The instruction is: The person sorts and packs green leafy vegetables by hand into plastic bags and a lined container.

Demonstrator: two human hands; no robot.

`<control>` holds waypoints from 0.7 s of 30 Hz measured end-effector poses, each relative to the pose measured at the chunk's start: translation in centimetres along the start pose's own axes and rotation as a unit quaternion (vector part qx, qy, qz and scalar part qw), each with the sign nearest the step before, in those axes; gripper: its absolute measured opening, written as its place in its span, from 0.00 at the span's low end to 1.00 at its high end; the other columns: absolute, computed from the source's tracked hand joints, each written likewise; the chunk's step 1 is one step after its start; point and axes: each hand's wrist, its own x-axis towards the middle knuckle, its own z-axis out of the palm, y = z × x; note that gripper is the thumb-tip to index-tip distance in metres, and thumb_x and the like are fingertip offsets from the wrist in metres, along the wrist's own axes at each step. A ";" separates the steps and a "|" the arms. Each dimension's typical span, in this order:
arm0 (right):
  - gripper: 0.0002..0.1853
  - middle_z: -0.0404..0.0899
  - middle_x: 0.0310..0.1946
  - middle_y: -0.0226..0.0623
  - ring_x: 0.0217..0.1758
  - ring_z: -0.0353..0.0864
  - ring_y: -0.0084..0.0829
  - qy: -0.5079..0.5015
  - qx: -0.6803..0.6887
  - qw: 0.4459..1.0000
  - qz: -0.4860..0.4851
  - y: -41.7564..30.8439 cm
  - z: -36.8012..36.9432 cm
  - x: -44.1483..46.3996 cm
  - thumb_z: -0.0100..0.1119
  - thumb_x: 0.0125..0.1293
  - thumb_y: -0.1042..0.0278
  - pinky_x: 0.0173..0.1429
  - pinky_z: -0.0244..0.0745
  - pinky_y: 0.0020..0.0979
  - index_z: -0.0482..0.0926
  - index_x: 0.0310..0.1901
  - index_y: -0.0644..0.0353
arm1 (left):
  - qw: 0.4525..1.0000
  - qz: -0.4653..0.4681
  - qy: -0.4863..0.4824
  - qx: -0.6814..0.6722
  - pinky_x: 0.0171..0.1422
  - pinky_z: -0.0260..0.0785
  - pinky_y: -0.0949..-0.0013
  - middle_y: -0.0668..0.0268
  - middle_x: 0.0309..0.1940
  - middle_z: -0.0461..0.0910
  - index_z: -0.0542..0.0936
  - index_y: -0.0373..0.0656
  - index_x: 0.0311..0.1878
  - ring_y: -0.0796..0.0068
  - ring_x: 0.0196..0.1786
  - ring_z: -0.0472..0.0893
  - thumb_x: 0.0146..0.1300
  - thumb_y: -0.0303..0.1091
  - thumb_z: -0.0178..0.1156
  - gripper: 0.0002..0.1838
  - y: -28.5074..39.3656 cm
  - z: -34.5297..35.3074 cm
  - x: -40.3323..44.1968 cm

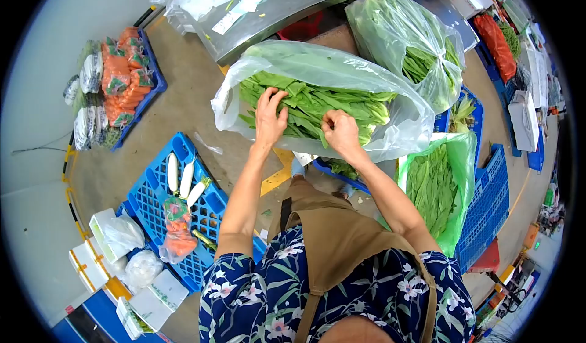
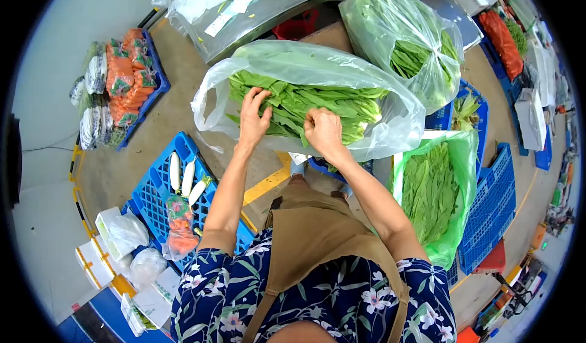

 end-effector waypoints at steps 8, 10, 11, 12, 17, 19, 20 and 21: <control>0.07 0.78 0.20 0.49 0.26 0.81 0.47 -0.029 0.135 0.984 0.116 -0.9 0.2 -0.3 0.57 0.56 0.75 0.34 0.75 0.42 0.75 0.34 0.69 | 0.995 -0.021 -0.069 -0.074 0.63 0.63 0.62 0.56 0.55 0.71 0.79 0.39 0.35 0.56 0.59 0.71 0.49 0.20 0.54 0.09 -2.8 -0.4 0.7; 0.07 0.78 0.22 0.50 0.27 0.82 0.48 -0.042 0.120 0.989 0.074 -0.4 0.5 -0.6 0.57 0.56 0.75 0.34 0.75 0.42 0.76 0.35 0.69 | 0.986 -0.057 -0.061 -0.142 0.63 0.63 0.63 0.59 0.56 0.70 0.79 0.39 0.34 0.60 0.58 0.72 0.53 0.25 0.59 0.05 -2.2 -0.7 0.9; 0.07 0.79 0.23 0.51 0.28 0.81 0.49 -0.045 0.108 0.992 0.047 0.0 0.7 -0.7 0.57 0.56 0.74 0.34 0.75 0.42 0.77 0.35 0.69 | 0.987 -0.064 -0.054 -0.134 0.63 0.63 0.63 0.58 0.55 0.70 0.79 0.39 0.34 0.59 0.59 0.71 0.53 0.28 0.61 0.05 -2.1 -0.6 1.0; 0.07 0.79 0.24 0.51 0.28 0.81 0.49 -0.048 0.095 0.994 0.020 0.1 0.7 -0.7 0.57 0.57 0.74 0.34 0.75 0.42 0.78 0.35 0.69 | 0.988 -0.071 -0.046 -0.126 0.63 0.63 0.63 0.58 0.55 0.71 0.79 0.39 0.34 0.58 0.59 0.71 0.53 0.30 0.63 0.07 -1.9 -0.2 1.0; 0.09 0.81 0.26 0.43 0.31 0.82 0.28 -0.299 0.243 0.923 -0.007 -2.3 -4.3 -1.1 0.59 0.59 0.73 0.39 0.75 0.34 0.80 0.39 0.68 | 0.993 -0.068 -0.040 -0.087 0.62 0.63 0.62 0.57 0.54 0.71 0.79 0.39 0.37 0.57 0.59 0.72 0.50 0.33 0.69 0.13 -2.3 0.8 1.0; 0.07 0.81 0.28 0.35 0.35 0.79 0.21 -0.345 0.337 0.876 -0.016 -2.2 -5.7 -3.1 0.59 0.61 0.74 0.42 0.73 0.25 0.80 0.40 0.67 | 0.990 -0.078 -0.054 -0.106 0.63 0.63 0.63 0.58 0.56 0.70 0.79 0.40 0.39 0.59 0.60 0.71 0.51 0.32 0.69 0.13 -2.6 0.8 1.0; 0.07 0.81 0.29 0.34 0.36 0.79 0.21 -0.342 0.379 0.860 0.000 -1.8 -6.4 -4.0 0.58 0.62 0.75 0.43 0.73 0.24 0.80 0.40 0.66 | 0.988 -0.082 -0.061 -0.115 0.64 0.62 0.63 0.59 0.57 0.70 0.79 0.41 0.40 0.60 0.61 0.70 0.51 0.31 0.69 0.13 -2.7 0.6 1.1; 0.06 0.81 0.30 0.34 0.37 0.79 0.21 -0.338 0.419 0.843 0.016 -1.5 -7.1 -4.4 0.58 0.63 0.76 0.44 0.73 0.23 0.80 0.40 0.66 | 0.986 -0.086 -0.067 -0.125 0.65 0.62 0.63 0.59 0.58 0.70 0.79 0.42 0.41 0.61 0.61 0.70 0.51 0.31 0.69 0.14 -2.9 0.5 1.3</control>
